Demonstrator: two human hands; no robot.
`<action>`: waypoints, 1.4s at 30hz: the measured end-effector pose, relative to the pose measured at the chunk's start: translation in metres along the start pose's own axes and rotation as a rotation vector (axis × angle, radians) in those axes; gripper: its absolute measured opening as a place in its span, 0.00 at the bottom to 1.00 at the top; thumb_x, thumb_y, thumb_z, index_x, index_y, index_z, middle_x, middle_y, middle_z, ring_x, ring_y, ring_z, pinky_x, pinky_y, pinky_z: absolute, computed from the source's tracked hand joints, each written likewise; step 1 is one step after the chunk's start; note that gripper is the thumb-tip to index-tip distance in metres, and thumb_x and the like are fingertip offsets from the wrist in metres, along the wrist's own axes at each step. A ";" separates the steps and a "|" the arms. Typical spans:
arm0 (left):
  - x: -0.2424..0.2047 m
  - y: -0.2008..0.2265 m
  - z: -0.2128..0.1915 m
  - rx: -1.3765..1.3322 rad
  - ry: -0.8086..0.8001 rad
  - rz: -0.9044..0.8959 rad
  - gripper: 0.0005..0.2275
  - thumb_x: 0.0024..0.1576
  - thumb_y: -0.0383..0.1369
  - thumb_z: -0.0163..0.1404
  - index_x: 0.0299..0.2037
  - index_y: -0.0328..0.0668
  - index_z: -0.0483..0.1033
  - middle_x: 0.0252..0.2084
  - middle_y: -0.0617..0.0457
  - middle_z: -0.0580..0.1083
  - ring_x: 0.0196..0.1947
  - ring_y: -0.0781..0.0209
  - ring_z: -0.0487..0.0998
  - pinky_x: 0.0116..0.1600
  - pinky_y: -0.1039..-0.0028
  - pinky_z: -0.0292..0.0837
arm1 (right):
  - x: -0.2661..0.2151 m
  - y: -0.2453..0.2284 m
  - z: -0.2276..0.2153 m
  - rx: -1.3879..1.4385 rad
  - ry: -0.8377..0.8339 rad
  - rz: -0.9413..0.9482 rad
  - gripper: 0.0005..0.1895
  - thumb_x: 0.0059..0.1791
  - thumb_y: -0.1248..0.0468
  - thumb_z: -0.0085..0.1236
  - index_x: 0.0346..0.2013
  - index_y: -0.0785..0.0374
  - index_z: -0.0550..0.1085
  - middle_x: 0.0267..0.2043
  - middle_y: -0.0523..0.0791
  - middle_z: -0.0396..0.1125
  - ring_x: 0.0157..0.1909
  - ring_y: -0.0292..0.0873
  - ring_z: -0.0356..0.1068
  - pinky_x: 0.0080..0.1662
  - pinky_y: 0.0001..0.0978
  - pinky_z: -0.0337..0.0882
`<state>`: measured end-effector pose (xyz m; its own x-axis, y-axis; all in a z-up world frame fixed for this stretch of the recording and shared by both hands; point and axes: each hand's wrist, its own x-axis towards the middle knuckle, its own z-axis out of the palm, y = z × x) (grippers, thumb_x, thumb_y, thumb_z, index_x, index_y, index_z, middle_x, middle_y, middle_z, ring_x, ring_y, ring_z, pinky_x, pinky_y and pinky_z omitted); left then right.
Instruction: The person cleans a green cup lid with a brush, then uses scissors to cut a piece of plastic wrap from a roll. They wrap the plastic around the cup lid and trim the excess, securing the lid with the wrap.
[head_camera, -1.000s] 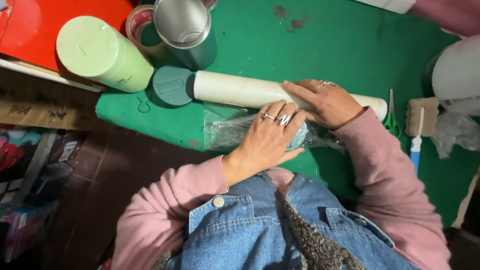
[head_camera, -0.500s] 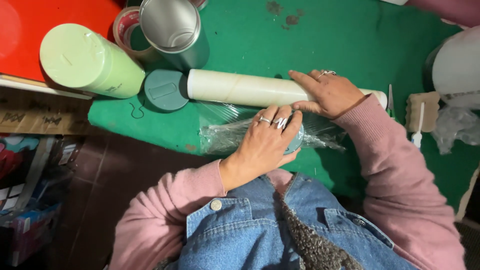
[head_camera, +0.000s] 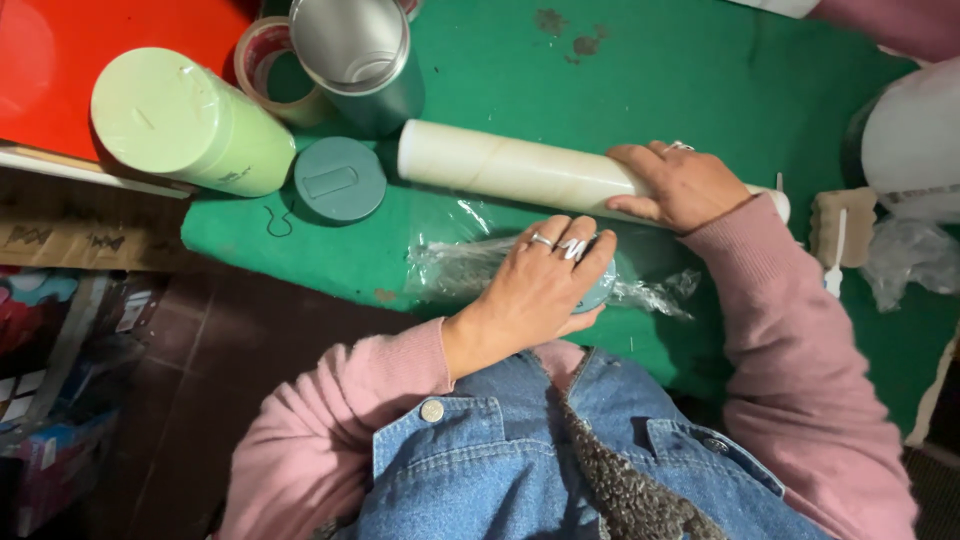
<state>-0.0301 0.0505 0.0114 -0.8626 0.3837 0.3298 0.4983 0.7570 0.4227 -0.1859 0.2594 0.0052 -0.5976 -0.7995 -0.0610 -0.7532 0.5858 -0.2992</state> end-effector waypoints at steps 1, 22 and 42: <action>0.001 0.000 0.001 -0.016 -0.003 0.024 0.38 0.42 0.45 0.66 0.61 0.33 0.66 0.55 0.40 0.66 0.54 0.43 0.68 0.58 0.56 0.69 | -0.004 0.003 0.000 0.004 0.008 0.026 0.31 0.51 0.43 0.55 0.62 0.58 0.69 0.46 0.55 0.71 0.46 0.61 0.72 0.47 0.50 0.72; 0.024 -0.026 0.017 -0.072 -0.161 0.052 0.18 0.63 0.47 0.56 0.54 0.46 0.72 0.62 0.51 0.70 0.73 0.41 0.63 0.77 0.49 0.55 | -0.003 0.029 0.000 0.113 0.059 0.054 0.24 0.56 0.46 0.50 0.59 0.59 0.73 0.55 0.53 0.68 0.55 0.58 0.69 0.53 0.48 0.69; 0.043 -0.042 0.007 -0.176 -0.302 -0.135 0.38 0.58 0.55 0.53 0.70 0.33 0.57 0.75 0.39 0.56 0.76 0.32 0.46 0.73 0.38 0.36 | -0.182 0.027 -0.030 -0.019 0.271 0.539 0.09 0.55 0.62 0.62 0.48 0.60 0.80 0.42 0.52 0.74 0.42 0.56 0.74 0.45 0.44 0.73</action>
<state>-0.0884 0.0389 0.0014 -0.8953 0.4454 0.0088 0.3633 0.7186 0.5929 -0.1056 0.4244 0.0371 -0.9435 -0.3282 0.0468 -0.3279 0.9034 -0.2761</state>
